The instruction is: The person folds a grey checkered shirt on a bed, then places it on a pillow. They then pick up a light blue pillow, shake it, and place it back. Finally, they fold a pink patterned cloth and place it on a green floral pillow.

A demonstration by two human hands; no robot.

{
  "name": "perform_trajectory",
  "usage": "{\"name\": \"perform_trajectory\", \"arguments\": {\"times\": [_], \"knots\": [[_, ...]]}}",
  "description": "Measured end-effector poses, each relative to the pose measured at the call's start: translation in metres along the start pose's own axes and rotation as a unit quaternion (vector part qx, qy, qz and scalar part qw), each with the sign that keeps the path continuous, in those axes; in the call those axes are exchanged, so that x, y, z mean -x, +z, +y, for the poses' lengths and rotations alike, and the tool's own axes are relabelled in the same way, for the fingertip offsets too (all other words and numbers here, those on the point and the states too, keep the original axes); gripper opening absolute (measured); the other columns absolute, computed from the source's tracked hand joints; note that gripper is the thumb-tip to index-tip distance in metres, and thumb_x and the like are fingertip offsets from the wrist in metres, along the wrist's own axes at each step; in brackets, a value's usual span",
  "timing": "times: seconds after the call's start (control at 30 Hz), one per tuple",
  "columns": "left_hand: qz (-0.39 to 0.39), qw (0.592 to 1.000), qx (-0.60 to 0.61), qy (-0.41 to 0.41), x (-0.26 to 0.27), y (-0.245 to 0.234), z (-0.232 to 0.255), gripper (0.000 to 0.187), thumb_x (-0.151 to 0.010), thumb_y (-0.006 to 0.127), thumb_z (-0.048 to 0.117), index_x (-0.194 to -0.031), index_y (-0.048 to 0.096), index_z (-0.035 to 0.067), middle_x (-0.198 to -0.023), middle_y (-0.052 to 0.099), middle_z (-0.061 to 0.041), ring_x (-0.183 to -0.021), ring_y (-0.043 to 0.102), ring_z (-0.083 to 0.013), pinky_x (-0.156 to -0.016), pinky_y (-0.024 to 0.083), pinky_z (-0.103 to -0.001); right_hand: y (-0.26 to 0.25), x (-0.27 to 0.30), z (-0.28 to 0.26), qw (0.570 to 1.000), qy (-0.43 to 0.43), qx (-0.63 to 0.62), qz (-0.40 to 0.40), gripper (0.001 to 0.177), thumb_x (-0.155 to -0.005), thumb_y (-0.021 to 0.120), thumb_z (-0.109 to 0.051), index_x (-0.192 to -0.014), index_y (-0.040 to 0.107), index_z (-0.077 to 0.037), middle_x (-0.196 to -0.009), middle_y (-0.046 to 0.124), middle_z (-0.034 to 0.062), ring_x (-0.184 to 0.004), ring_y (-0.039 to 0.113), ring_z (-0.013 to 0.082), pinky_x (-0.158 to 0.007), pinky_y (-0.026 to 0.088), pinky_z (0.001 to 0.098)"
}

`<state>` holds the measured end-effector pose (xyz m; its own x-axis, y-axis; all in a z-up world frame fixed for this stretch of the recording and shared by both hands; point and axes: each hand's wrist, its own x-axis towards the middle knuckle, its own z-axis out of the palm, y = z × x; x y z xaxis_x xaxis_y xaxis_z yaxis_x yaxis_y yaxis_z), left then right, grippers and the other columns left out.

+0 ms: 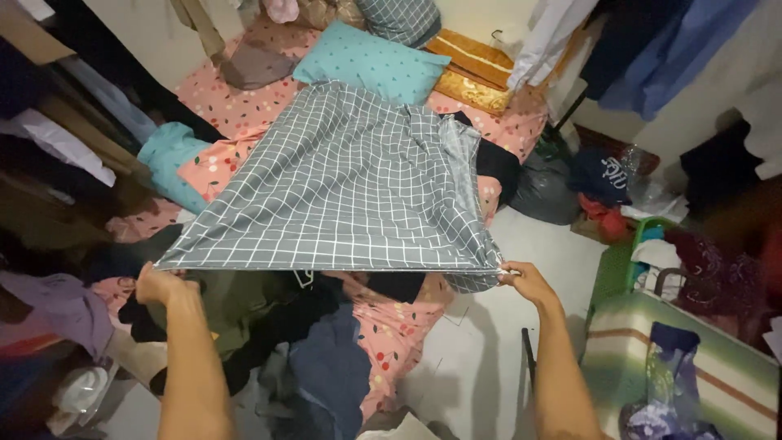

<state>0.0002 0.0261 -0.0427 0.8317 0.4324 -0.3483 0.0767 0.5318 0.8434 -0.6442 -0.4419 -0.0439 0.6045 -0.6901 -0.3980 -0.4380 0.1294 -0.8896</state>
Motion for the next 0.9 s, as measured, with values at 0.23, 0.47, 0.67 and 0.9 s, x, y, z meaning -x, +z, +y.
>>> {"name": "perform_trajectory", "arguments": {"times": [0.23, 0.47, 0.67, 0.9], "knots": [[0.007, 1.0, -0.018, -0.01, 0.008, -0.025, 0.013, 0.016, -0.087, 0.059, 0.005, -0.071, 0.061, 0.005, -0.061, 0.062, -0.007, -0.043, 0.049, -0.0154, -0.041, 0.04, -0.029, 0.025, 0.036, 0.012, 0.998, -0.027, 0.035, 0.038, 0.023, -0.082, 0.065, 0.005, -0.102, 0.076, 0.005, -0.09, 0.075, 0.0116, -0.083, 0.069, 0.0226, -0.083, 0.052, 0.0316], [0.035, 0.99, -0.135, -0.002, -0.066, -0.031, -0.019, 0.015, -0.079, 0.075, 0.021, -0.092, 0.077, 0.013, -0.079, 0.066, -0.02, -0.045, 0.067, -0.0298, -0.034, 0.065, -0.037, 0.046, 0.014, 0.079, 0.95, -0.062, 0.242, 0.189, 0.03, -0.083, 0.07, -0.007, -0.112, 0.077, -0.011, -0.101, 0.074, 0.0199, -0.094, 0.073, 0.0409, -0.083, 0.058, 0.048], [0.015, 0.982, -0.186, 0.025, -0.066, -0.021, -0.044, 0.017, -0.082, 0.073, 0.023, -0.096, 0.079, 0.017, -0.095, 0.072, -0.017, -0.064, 0.075, -0.0364, -0.039, 0.069, -0.04, 0.05, -0.02, 0.094, 0.93, -0.028, 0.286, 0.228, 0.031, -0.084, 0.064, -0.016, -0.112, 0.078, -0.017, -0.105, 0.075, 0.0153, -0.104, 0.069, 0.0408, -0.093, 0.054, 0.0503], [-0.093, 0.984, -0.15, 0.038, -0.075, 0.065, -0.07, 0.019, -0.089, 0.051, 0.014, -0.083, 0.069, 0.02, -0.062, 0.059, -0.011, -0.036, 0.057, -0.0217, -0.031, 0.058, -0.032, 0.067, -0.073, 0.029, 0.933, 0.05, 0.177, 0.311, 0.033, -0.084, 0.058, -0.016, -0.107, 0.079, -0.024, -0.099, 0.077, 0.0072, -0.084, 0.074, 0.0338, -0.086, 0.056, 0.0471]]}}
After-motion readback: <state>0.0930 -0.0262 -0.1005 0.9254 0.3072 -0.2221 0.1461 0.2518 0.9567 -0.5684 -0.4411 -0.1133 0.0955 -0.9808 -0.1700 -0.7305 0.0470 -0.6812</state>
